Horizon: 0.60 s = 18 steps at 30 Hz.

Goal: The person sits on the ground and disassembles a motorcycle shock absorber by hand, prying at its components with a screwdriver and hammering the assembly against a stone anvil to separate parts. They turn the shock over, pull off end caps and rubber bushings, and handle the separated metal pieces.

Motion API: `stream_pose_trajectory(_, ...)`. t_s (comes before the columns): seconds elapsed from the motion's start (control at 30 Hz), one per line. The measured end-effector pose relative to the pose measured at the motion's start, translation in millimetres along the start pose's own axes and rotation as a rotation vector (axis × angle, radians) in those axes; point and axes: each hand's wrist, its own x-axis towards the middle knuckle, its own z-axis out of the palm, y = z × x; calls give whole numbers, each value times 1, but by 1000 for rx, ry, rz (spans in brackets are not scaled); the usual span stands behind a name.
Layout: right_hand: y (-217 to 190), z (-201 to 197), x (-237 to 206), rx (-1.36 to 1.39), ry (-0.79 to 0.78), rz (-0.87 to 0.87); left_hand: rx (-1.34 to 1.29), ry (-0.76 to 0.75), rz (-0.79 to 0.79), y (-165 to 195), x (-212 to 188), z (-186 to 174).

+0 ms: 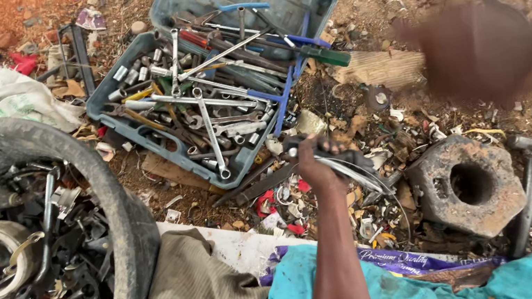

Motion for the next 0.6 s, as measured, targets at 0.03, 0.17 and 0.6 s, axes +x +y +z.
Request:
stream_pose_trajectory(0.03,-5,5,-5,7,-1,45,-26,-36,-42,-1,-1,-1)
stream_pose_trajectory(0.17,-19,48,-75,116,-195,731,8,-176,-104,-12,-12,-1)
stream_pose_trajectory(0.6,-7,131,-258,910,339,1023,-194,-654,-435,-86,-106,38)
